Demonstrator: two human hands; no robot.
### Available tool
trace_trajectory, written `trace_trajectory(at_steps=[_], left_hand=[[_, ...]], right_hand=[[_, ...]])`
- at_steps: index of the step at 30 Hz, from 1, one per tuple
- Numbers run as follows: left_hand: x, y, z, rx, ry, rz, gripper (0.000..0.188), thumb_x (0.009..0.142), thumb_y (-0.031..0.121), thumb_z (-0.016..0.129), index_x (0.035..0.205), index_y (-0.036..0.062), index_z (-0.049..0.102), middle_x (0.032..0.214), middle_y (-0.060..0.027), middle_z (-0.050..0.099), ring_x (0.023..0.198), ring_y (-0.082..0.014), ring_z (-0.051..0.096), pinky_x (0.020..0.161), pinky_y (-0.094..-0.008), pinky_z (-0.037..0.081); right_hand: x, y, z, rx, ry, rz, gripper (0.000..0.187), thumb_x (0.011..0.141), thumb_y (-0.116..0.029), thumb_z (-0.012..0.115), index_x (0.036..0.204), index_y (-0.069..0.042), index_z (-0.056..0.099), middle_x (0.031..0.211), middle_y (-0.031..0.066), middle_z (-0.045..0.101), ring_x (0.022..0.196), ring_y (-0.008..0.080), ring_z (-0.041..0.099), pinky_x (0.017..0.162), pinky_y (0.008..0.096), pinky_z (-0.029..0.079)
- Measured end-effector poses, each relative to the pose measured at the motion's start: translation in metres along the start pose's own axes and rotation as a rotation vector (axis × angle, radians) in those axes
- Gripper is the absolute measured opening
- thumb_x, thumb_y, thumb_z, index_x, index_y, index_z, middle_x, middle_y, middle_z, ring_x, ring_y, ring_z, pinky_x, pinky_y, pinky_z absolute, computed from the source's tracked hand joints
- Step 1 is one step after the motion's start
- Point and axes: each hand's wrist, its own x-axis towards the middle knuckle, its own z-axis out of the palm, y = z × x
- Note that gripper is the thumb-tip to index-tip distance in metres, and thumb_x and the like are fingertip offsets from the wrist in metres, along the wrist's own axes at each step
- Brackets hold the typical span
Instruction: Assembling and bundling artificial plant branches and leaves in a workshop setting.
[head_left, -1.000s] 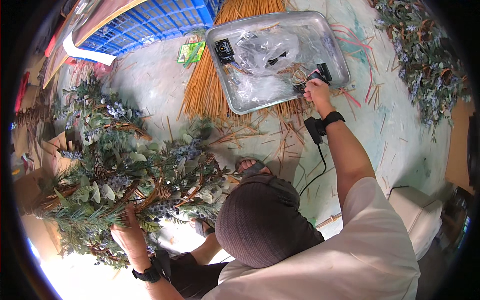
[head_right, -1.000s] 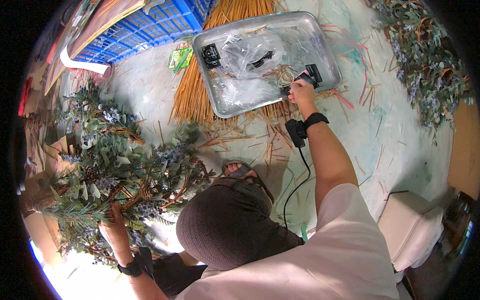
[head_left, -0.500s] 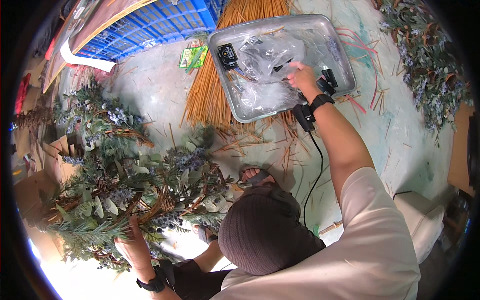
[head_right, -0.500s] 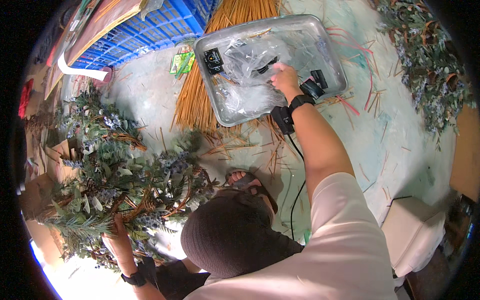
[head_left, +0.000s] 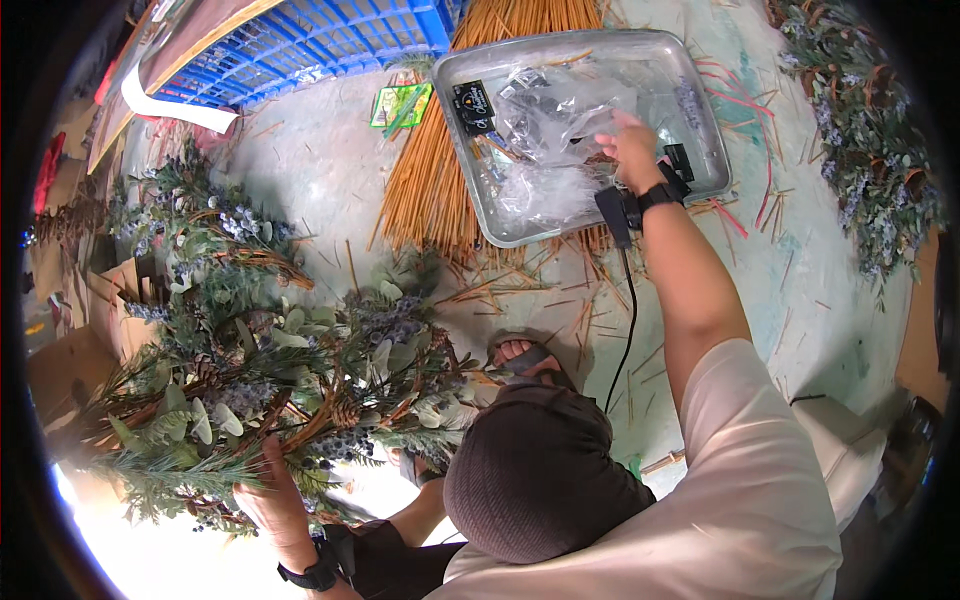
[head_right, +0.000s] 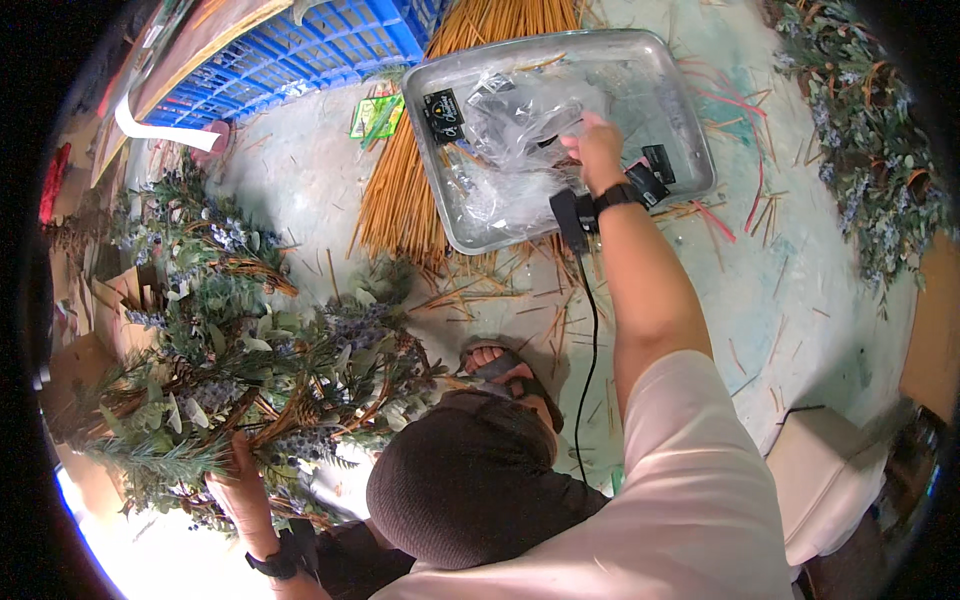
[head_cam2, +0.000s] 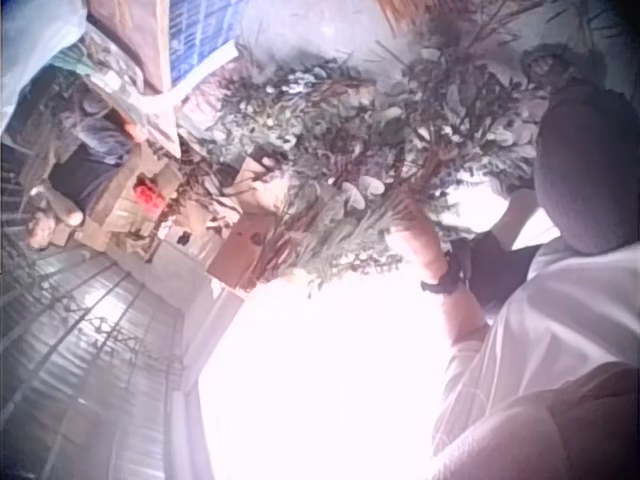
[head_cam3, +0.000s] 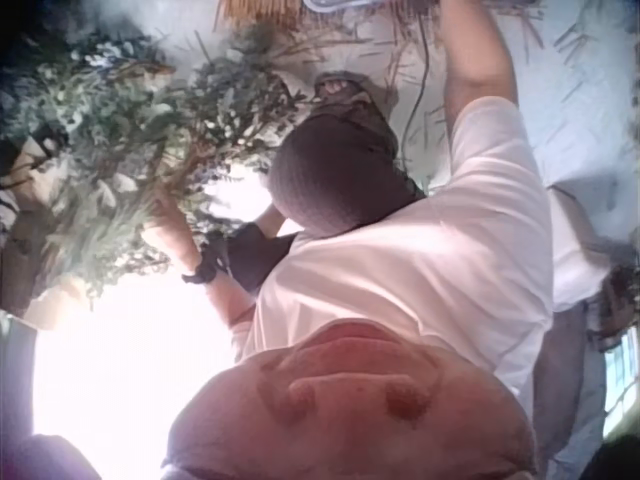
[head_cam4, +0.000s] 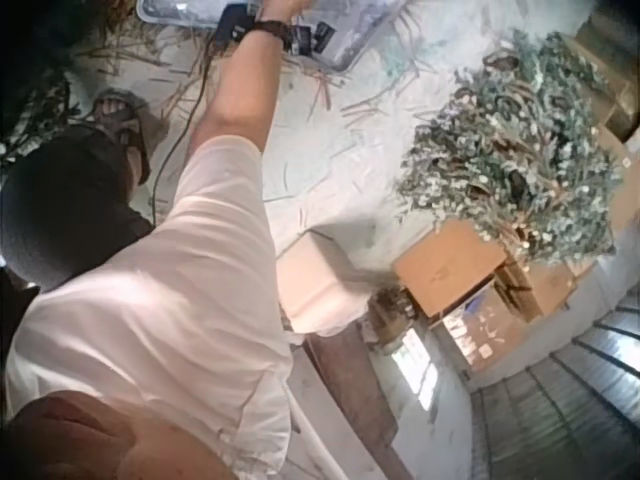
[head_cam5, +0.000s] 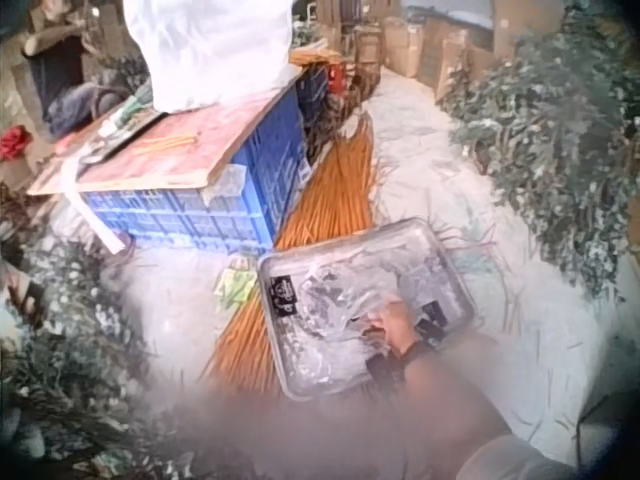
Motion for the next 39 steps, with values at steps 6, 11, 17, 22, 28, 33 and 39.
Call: trace_trajectory(at_steps=[6,11,17,22,28,33,39], left_hand=[[-0.005,0.001,0.006,-0.029,0.074,0.08,0.029,0.081,0.023,0.056,0.066,-0.002,0.059,0.056,-0.0168,0.055,0.045,-0.0302,0.052,0.045,-0.0376,0.039],[-0.015,0.001,0.002,-0.015,0.071,0.09,0.034,0.079,0.029,0.058,0.062,-0.0012,0.059,0.055,-0.0185,0.055,0.049,-0.033,0.054,0.046,-0.038,0.041],[-0.032,-0.001,0.005,-0.108,-0.02,0.134,0.031,0.076,0.027,0.059,0.065,-0.0012,0.057,0.056,-0.0199,0.055,0.055,-0.0353,0.056,0.051,-0.0397,0.045],[-0.045,-0.009,0.013,-0.122,0.039,0.22,0.029,0.074,0.025,0.059,0.056,0.0023,0.054,0.056,-0.0182,0.055,0.053,-0.0331,0.057,0.049,-0.039,0.046],[-0.072,-0.02,0.03,-0.117,0.002,0.274,0.023,0.074,0.027,0.057,0.067,0.0058,0.055,0.06,-0.015,0.057,0.055,-0.0323,0.057,0.049,-0.0408,0.047],[-0.092,-0.012,0.019,-0.341,0.006,0.268,0.021,0.074,0.025,0.057,0.083,0.0063,0.052,0.07,-0.017,0.059,0.063,-0.0338,0.058,0.056,-0.0426,0.047],[-0.122,-0.015,0.002,-0.663,0.212,0.368,0.028,0.075,0.022,0.057,0.096,0.0037,0.052,0.067,-0.0193,0.056,0.061,-0.0325,0.056,0.055,-0.0375,0.046]], right_hand=[[-0.028,0.002,-0.062,-0.002,-0.063,-0.099,0.025,0.083,-0.005,0.044,0.103,0.003,0.055,0.089,0.0113,0.059,0.057,0.0148,0.059,0.047,0.0224,0.042],[-0.083,-0.036,-0.077,0.078,-0.173,-0.128,0.015,0.081,-0.005,0.051,0.091,0.003,0.058,0.066,0.0034,0.054,0.046,0.009,0.047,0.04,0.0207,0.034],[-0.151,-0.097,-0.066,0.224,-0.522,-0.166,0.02,0.076,0.001,0.054,0.096,0.001,0.054,0.063,0.0016,0.049,0.045,0.007,0.041,0.04,0.0201,0.032],[-0.206,-0.141,-0.045,0.103,-0.801,-0.185,0.013,0.079,-0.005,0.053,0.09,0.001,0.053,0.062,-0.0007,0.046,0.045,0.0069,0.042,0.04,0.0211,0.033],[-0.281,-0.177,-0.041,-0.02,-0.978,-0.34,0.008,0.082,-0.01,0.052,0.084,-0.004,0.047,0.061,-0.0004,0.045,0.044,0.0071,0.042,0.038,0.0212,0.033],[-0.341,-0.176,-0.033,-0.039,-1.175,-0.346,0.013,0.083,-0.016,0.053,0.083,-0.003,0.05,0.062,-0.0012,0.047,0.044,0.0064,0.045,0.04,0.0195,0.036],[-0.409,-0.125,-0.016,-0.229,-1.413,-0.271,0.016,0.084,-0.018,0.053,0.084,-0.002,0.053,0.058,-0.001,0.05,0.044,0.0071,0.049,0.041,0.02,0.039]])
